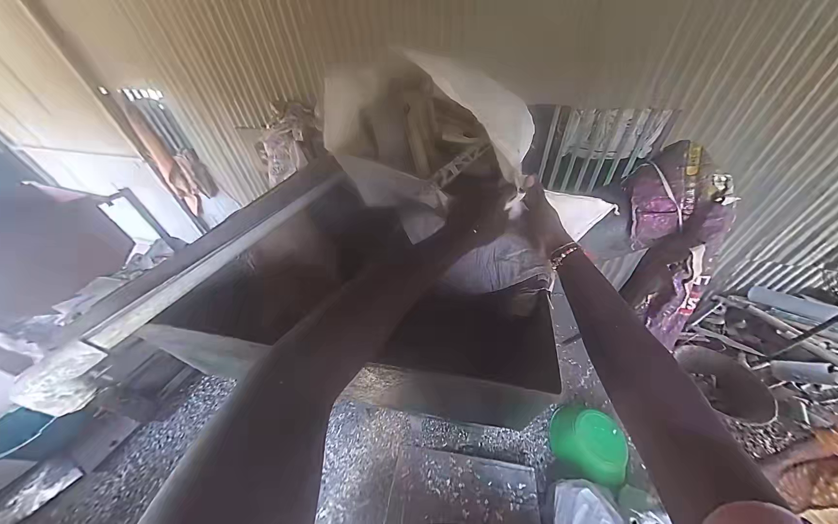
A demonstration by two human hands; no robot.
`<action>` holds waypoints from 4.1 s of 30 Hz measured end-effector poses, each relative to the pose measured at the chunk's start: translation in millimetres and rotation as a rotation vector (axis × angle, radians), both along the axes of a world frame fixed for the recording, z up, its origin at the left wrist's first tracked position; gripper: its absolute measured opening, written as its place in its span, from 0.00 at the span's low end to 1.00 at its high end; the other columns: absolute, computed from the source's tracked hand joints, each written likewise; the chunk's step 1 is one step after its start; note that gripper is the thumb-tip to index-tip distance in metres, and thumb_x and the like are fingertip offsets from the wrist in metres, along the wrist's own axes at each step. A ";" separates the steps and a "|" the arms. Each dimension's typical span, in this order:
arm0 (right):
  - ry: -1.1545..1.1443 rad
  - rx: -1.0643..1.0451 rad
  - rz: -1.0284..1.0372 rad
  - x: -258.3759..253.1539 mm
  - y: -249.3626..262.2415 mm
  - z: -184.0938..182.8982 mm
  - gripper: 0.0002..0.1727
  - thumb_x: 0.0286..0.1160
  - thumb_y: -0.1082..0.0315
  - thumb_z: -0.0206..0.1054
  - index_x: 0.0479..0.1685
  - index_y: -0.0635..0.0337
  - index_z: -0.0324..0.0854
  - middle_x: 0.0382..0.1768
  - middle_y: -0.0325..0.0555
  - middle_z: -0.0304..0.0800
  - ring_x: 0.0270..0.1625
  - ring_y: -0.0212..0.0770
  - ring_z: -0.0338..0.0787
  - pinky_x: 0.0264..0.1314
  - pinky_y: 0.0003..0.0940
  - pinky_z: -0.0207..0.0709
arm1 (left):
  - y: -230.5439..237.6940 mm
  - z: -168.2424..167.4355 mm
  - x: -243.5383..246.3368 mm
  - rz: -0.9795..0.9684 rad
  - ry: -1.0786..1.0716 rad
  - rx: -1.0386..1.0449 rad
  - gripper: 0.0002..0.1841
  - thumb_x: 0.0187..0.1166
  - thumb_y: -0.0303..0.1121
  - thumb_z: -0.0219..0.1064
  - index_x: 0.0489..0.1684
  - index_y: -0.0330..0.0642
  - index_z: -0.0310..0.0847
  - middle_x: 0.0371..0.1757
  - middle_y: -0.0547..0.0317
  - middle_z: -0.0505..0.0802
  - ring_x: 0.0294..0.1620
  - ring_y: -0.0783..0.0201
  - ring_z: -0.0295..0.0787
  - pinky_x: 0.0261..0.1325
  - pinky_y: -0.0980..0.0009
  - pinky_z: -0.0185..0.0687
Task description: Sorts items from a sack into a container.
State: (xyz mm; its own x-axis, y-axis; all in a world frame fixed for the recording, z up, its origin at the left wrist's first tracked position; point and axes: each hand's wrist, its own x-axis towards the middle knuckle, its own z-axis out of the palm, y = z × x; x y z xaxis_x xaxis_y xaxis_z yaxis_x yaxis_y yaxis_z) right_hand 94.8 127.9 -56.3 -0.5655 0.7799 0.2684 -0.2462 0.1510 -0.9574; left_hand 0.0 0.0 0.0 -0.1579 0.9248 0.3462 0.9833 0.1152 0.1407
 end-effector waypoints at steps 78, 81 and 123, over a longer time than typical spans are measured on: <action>-0.190 0.361 -0.182 -13.6 8.2 -30.4 0.42 0.72 0.75 0.70 0.91 0.61 0.59 0.84 0.56 0.72 0.81 0.45 0.78 0.82 0.44 0.72 | -179.3 -16.3 -101.8 0.379 0.423 -0.244 0.15 0.79 0.46 0.72 0.58 0.52 0.90 0.60 0.54 0.93 0.61 0.48 0.91 0.60 0.39 0.84; -0.103 0.417 -0.155 -11.2 11.0 -35.2 0.49 0.72 0.78 0.67 0.97 0.53 0.47 0.93 0.47 0.57 0.89 0.42 0.68 0.88 0.43 0.66 | -113.2 11.4 -74.6 0.153 0.381 -0.105 0.24 0.84 0.46 0.67 0.76 0.49 0.81 0.78 0.51 0.84 0.80 0.48 0.79 0.78 0.44 0.74; 0.017 0.365 -0.193 -10.2 18.8 -49.7 0.23 0.75 0.59 0.77 0.64 0.60 0.82 0.51 0.50 0.93 0.49 0.39 0.92 0.56 0.44 0.87 | 68.6 36.0 -142.2 0.063 0.496 -0.387 0.53 0.61 0.48 0.83 0.92 0.47 0.59 0.92 0.48 0.65 0.93 0.43 0.54 0.91 0.39 0.50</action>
State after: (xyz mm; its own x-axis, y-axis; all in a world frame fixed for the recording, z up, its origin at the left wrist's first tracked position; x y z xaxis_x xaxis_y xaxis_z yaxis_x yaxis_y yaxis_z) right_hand 84.7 146.7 -106.0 -0.4113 0.7230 0.5550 -0.1955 0.5248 -0.8285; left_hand -142.2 68.6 36.0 -0.1230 0.9918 0.0350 0.9106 0.1268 -0.3933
